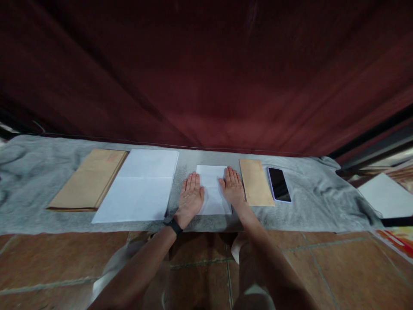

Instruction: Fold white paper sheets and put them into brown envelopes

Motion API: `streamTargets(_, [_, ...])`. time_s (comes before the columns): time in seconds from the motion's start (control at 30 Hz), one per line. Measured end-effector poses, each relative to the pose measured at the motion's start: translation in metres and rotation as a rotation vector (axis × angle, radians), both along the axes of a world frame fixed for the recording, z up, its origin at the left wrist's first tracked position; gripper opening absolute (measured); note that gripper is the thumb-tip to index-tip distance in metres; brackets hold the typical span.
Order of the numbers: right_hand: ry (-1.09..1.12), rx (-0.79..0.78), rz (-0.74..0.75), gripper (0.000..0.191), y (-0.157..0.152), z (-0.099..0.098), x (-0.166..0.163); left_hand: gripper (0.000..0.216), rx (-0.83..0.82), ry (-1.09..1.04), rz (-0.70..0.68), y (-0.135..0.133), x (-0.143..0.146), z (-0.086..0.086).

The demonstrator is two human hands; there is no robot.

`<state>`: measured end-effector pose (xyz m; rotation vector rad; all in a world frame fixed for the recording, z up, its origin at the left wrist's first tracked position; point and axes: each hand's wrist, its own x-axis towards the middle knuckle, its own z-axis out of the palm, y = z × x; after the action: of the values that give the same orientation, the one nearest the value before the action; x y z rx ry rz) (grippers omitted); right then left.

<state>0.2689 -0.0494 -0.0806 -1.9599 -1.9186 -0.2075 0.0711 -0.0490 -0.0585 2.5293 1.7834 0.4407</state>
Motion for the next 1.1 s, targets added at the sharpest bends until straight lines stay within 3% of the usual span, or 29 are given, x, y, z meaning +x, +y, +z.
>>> streamTargets(0.2, [0.026, -0.029, -0.011, 0.061, -0.01, 0.009, 0.004, 0.06, 0.027, -0.004, 0.025, -0.001, -0.008, 0.008])
streamTargets(0.4, [0.053, -0.094, 0.152, 0.057, -0.033, 0.023, -0.027, 0.06, 0.044, -0.051, -0.23, -0.023, 0.005, 0.013])
streamTargets(0.5, [0.031, -0.14, 0.204, 0.054, -0.043, 0.02, -0.036, 0.059, 0.026, -0.019, -0.279, -0.034, 0.012, 0.009])
streamTargets(1.1, [-0.038, -0.081, 0.143, 0.059, -0.054, 0.014, -0.01, 0.059, 0.023, 0.025, -0.177, -0.029, -0.01, 0.002])
